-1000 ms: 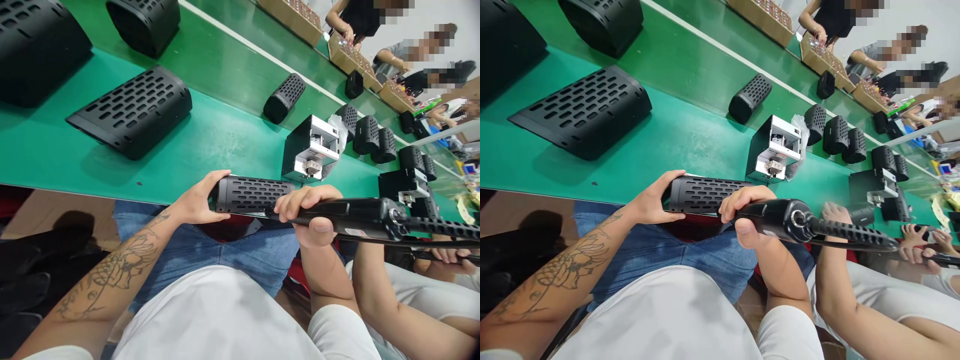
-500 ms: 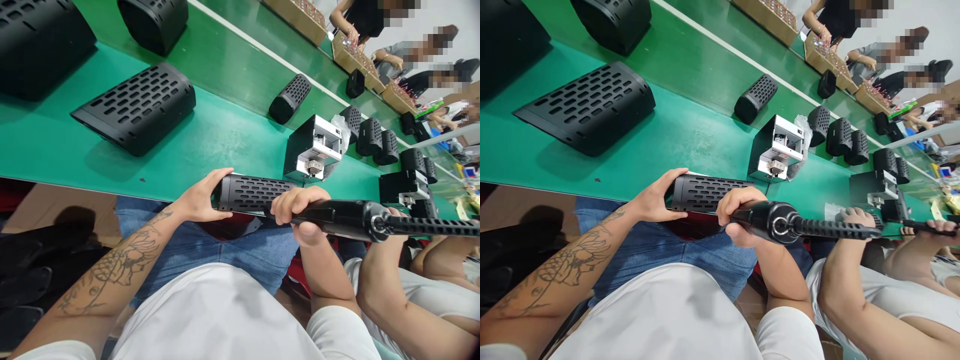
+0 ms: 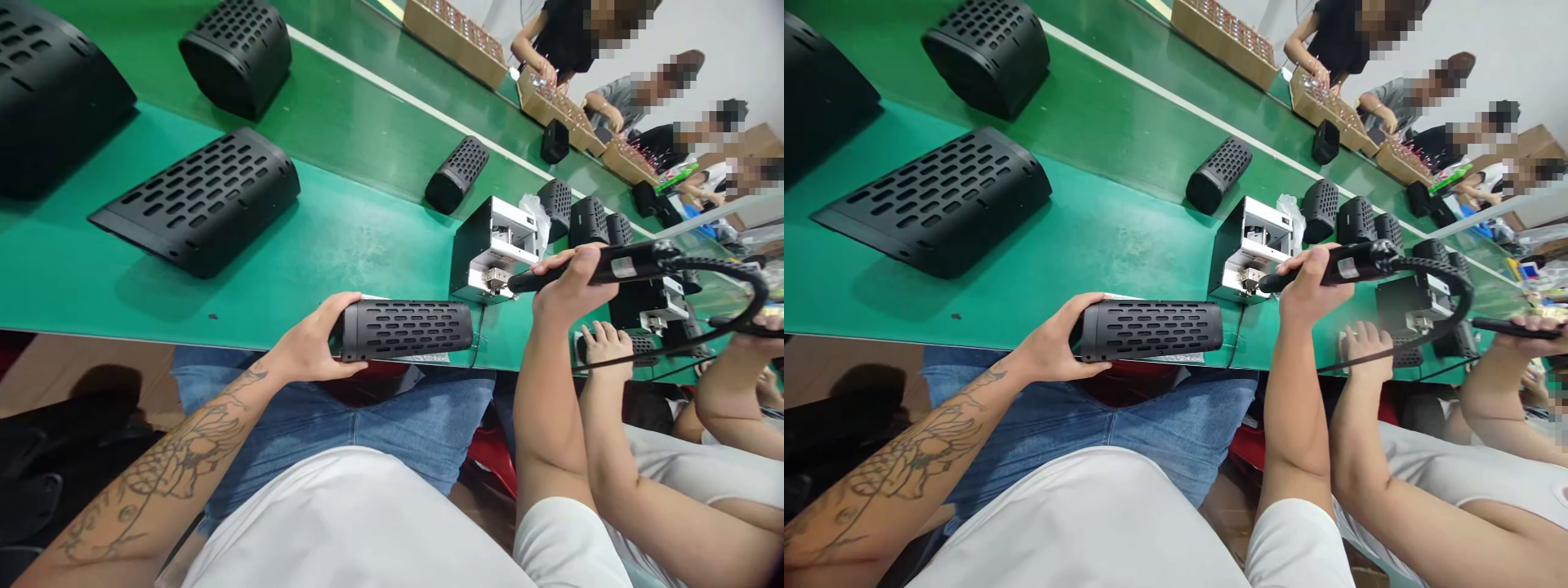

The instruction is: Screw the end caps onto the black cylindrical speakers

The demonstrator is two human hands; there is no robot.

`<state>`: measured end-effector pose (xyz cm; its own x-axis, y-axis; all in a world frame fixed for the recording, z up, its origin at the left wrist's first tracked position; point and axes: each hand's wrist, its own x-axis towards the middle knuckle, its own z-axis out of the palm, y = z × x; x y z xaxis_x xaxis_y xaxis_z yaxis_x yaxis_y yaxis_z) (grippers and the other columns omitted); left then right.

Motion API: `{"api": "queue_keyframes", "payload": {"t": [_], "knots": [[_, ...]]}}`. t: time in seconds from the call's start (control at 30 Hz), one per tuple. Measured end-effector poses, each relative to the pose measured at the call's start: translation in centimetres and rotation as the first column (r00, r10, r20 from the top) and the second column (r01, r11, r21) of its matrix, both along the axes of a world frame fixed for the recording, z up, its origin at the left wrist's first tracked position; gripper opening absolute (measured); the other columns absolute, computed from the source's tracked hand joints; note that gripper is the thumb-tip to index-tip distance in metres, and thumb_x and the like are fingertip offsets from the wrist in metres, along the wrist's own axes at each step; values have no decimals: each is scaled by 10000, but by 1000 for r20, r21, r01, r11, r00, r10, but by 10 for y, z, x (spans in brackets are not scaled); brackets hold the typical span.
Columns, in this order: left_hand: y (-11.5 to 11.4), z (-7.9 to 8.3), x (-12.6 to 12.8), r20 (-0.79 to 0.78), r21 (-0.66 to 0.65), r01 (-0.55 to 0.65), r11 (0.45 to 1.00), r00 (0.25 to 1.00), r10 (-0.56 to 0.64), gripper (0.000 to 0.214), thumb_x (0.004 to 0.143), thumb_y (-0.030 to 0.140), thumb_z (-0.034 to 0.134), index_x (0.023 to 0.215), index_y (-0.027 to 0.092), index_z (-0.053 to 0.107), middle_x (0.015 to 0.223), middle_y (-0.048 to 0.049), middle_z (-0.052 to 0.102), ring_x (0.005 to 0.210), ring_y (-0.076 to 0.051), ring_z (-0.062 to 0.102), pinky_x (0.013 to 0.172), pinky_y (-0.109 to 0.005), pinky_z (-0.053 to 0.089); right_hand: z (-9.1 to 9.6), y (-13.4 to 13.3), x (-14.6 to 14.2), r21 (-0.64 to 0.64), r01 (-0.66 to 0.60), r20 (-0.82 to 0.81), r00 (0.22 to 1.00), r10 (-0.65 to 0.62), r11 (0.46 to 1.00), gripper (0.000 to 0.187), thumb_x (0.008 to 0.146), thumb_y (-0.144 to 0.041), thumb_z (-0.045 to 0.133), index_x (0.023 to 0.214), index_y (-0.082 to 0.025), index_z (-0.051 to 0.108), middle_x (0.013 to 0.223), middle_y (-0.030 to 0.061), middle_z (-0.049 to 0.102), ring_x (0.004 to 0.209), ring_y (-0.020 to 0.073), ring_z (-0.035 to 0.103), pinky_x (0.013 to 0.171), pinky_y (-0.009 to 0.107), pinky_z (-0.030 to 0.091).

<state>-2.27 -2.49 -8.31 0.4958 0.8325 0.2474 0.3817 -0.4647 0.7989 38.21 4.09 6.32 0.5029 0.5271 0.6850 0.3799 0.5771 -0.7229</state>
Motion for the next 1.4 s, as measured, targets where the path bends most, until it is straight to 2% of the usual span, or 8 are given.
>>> {"api": "queue_keyframes", "payload": {"t": [0.2, 0.43, 0.5, 0.6, 0.83, 1.03, 1.2, 1.4], "knots": [[0, -2, 0, -5, -8, -7, 1000, 1000, 7, 1109, 843, 511, 977, 1768, 242, 428, 1739, -206, 609, 1595, -439, 667, 1348, -569, 589, -13, 4, -4, -21, 3, -66, 998, -4, 1000, 282, 1035, -411, 713, 806, -277, 615, 559, -76, 600, 435, 166, 577, 512, 342, 526], [-1, -3, 1, 0, 1, -12, 1000, 1000, 12, 1118, 840, 516, 969, 1773, 244, 417, 1753, -203, 595, 1606, -444, 657, 1366, -568, 574, 19, -52, -43, -6, -225, -118, 968, 222, 974, 304, 1013, -556, 835, 958, -290, 698, 610, -89, 600, 448, 154, 572, 506, 320, 560], [-1, -3, 2, 1, 6, -1, 1000, 1000, 1, 1109, 854, 522, 962, 1776, 236, 415, 1756, -204, 591, 1607, -438, 657, 1375, -553, 567, 31, -79, -68, -6, -425, -104, 901, 422, 905, 333, 1017, -623, 850, 989, -318, 719, 634, -69, 628, 458, 163, 588, 518, 343, 581], [1, -6, 1, 17, 41, 4, 999, 1000, -5, 1114, 880, 545, 953, 1793, 229, 399, 1759, -209, 588, 1605, -433, 661, 1363, -534, 578, 42, -109, -108, -70, -703, -87, 711, 698, 707, 325, 1025, -636, 859, 1031, -330, 751, 665, -37, 673, 469, 179, 620, 547, 389, 622], [-3, -13, 5, 135, 333, -24, 943, 991, -23, 1121, 890, 648, 975, 1807, 251, 467, 1800, -250, 547, 1691, -489, 552, 1449, -740, 393, 28, -103, -158, -34, -861, -47, 509, 859, 508, 354, 1072, -658, 791, 1199, -328, 795, 728, -50, 715, 501, 150, 638, 579, 371, 646], [-37, 7, 20, 262, 394, -135, 909, 965, 30, 419, 1116, 458, 784, 1504, 301, 777, 1735, -166, 646, 1736, -416, 498, 1499, -757, 243, 40, -121, -173, -58, -817, -170, 575, 801, 574, 329, 1033, -621, 855, 1117, -305, 825, 720, -47, 712, 509, 171, 660, 599, 405, 676], [-47, 22, 20, 249, 325, -65, 944, 968, -19, 187, 1126, 325, 737, 1236, 298, 886, 1692, -126, 696, 1767, -377, 446, 1519, -752, 179, 44, -140, -184, -18, -750, -211, 650, 730, 662, 371, 980, -648, 911, 1108, -314, 813, 697, -52, 685, 468, 163, 578, 562, 410, 638], [-52, 25, 20, 281, 251, -87, 964, 960, 13, 165, 1078, 258, 714, 1055, 265, 877, 1679, -122, 704, 1744, -366, 476, 1524, -734, 196, 40, -147, -177, -14, -752, -152, 653, 742, 659, 388, 1043, -670, 828, 1186, -312, 778, 738, -41, 655, 501, 166, 572, 595, 417, 625]]}}
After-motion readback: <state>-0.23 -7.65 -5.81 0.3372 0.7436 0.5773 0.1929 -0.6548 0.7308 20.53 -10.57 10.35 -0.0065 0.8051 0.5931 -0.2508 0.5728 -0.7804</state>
